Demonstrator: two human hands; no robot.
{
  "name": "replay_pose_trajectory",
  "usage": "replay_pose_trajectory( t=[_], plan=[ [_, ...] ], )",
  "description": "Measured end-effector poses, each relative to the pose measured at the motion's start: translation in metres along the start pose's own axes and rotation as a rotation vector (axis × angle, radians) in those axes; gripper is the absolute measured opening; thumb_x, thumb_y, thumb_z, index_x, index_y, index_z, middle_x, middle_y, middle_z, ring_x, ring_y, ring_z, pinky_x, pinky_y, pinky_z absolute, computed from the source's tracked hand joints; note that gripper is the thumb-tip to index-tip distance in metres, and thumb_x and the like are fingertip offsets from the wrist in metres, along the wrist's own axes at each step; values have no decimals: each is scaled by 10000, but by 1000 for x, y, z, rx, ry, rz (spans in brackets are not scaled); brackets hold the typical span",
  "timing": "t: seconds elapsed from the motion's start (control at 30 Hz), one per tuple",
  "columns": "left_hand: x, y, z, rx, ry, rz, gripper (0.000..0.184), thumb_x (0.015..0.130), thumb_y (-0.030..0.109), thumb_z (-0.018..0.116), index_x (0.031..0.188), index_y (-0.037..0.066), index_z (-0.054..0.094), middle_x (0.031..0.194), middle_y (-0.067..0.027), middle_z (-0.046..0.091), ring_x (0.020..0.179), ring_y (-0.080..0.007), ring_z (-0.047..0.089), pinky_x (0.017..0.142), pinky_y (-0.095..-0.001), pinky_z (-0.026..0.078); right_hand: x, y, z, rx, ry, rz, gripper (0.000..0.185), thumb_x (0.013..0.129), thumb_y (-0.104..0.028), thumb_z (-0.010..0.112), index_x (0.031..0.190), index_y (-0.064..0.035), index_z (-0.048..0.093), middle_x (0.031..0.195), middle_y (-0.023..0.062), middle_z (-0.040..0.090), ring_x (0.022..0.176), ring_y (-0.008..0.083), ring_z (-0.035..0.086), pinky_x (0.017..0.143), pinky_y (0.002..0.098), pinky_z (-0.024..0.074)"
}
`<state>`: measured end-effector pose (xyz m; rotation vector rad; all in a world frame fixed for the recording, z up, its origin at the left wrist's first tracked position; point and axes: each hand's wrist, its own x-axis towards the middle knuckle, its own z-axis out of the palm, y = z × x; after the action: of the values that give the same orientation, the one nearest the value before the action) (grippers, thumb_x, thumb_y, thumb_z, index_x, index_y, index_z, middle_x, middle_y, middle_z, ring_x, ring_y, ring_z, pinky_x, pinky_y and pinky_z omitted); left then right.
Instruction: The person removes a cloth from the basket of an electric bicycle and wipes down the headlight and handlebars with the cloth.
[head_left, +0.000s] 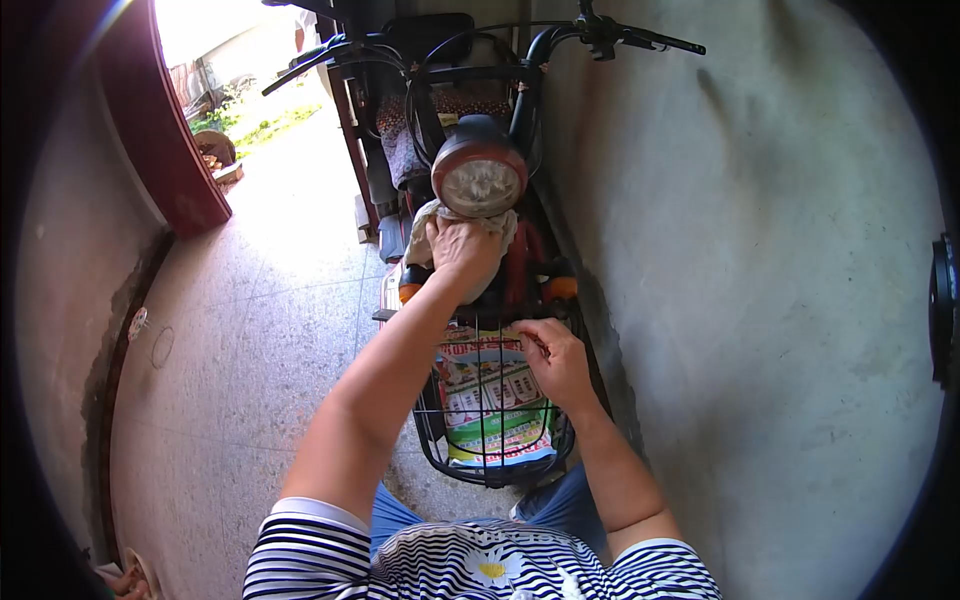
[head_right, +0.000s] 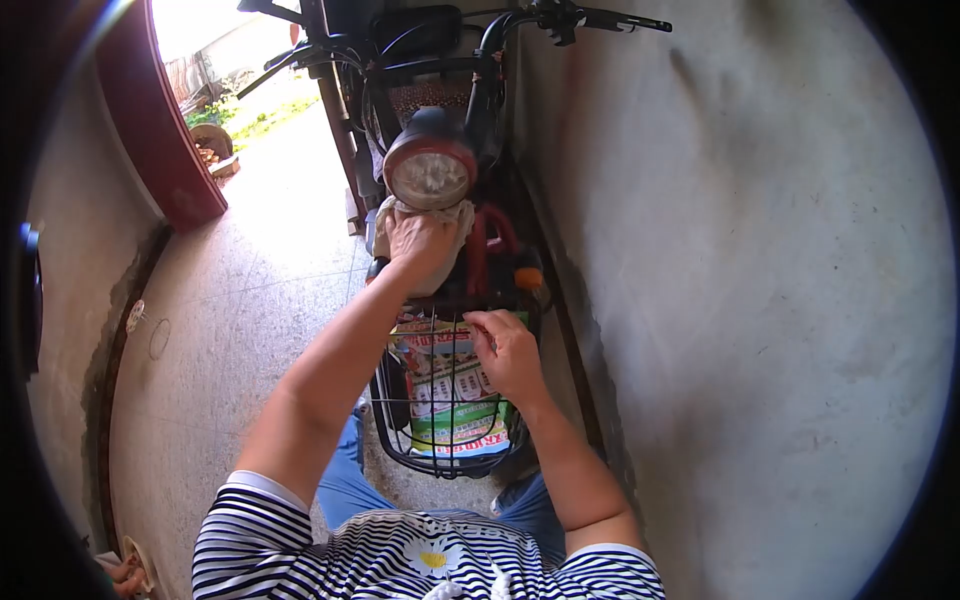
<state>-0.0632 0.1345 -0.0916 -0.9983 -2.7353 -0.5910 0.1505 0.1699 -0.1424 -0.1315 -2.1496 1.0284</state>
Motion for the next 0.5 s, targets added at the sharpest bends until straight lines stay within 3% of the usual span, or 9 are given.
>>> replay_pose_trajectory(
  t=[0.17, 0.27, 0.33, 0.37, 0.4, 0.47, 0.5],
  plan=[
    [-5, 5, 4, 26, 71, -63, 615, 883, 488, 414, 1112, -28, 658, 1257, -212, 576, 1315, -359, 374, 1131, -507, 155, -3, -1, 1, -44, -1, -17, 169, 844, -42, 593, 1000, -29, 658, 915, 145, 644, 833, 320, 621, 729, 373, 498],
    [-13, -13, 13, 39, 68, 42, 500, 874, 401, 464, 1105, 10, 673, 1248, -188, 588, 1292, -341, 403, 1117, -493, 199, -1, -3, -1, -25, 13, -19, 169, 844, -43, 592, 999, -28, 657, 909, 146, 642, 831, 321, 619, 727, 374, 496],
    [-18, -29, 22, 126, 170, 184, 378, 840, 299, 522, 1056, 41, 694, 1176, -170, 628, 1265, -328, 429, 1082, -476, 267, 0, -3, -1, -25, 20, -25, 169, 843, -41, 592, 998, -28, 657, 904, 147, 642, 831, 321, 619, 726, 375, 496],
    [-15, -40, 40, 126, 345, 243, 310, 804, 222, 555, 1013, 45, 700, 1096, -168, 654, 1198, -306, 493, 1030, -408, 350, -1, -2, -1, -17, 24, -39, 170, 841, -41, 595, 998, -28, 658, 898, 148, 641, 828, 323, 619, 727, 377, 496],
    [-20, -38, 29, 129, 351, 244, 310, 804, 222, 555, 1013, 45, 700, 1096, -168, 654, 1198, -306, 493, 1030, -408, 350, -2, -1, 0, -7, 28, -54, 171, 838, -41, 598, 997, -28, 659, 891, 150, 641, 825, 324, 619, 728, 378, 496],
    [-39, -29, 0, 126, -22, 179, 290, 807, 185, 558, 1017, 35, 690, 1056, -173, 662, 1112, -292, 567, 963, -369, 422, -2, -2, -1, -29, 37, -76, 172, 836, -41, 601, 997, -28, 661, 889, 152, 642, 824, 325, 621, 731, 378, 496],
    [-46, -29, -1, 55, -86, 115, 290, 811, 154, 554, 1042, 29, 678, 1029, -179, 666, 992, -315, 631, 886, -385, 479, -3, -2, -1, -50, 43, -91, 174, 833, -40, 604, 996, -28, 662, 887, 153, 643, 824, 326, 623, 734, 378, 497]
  ],
)
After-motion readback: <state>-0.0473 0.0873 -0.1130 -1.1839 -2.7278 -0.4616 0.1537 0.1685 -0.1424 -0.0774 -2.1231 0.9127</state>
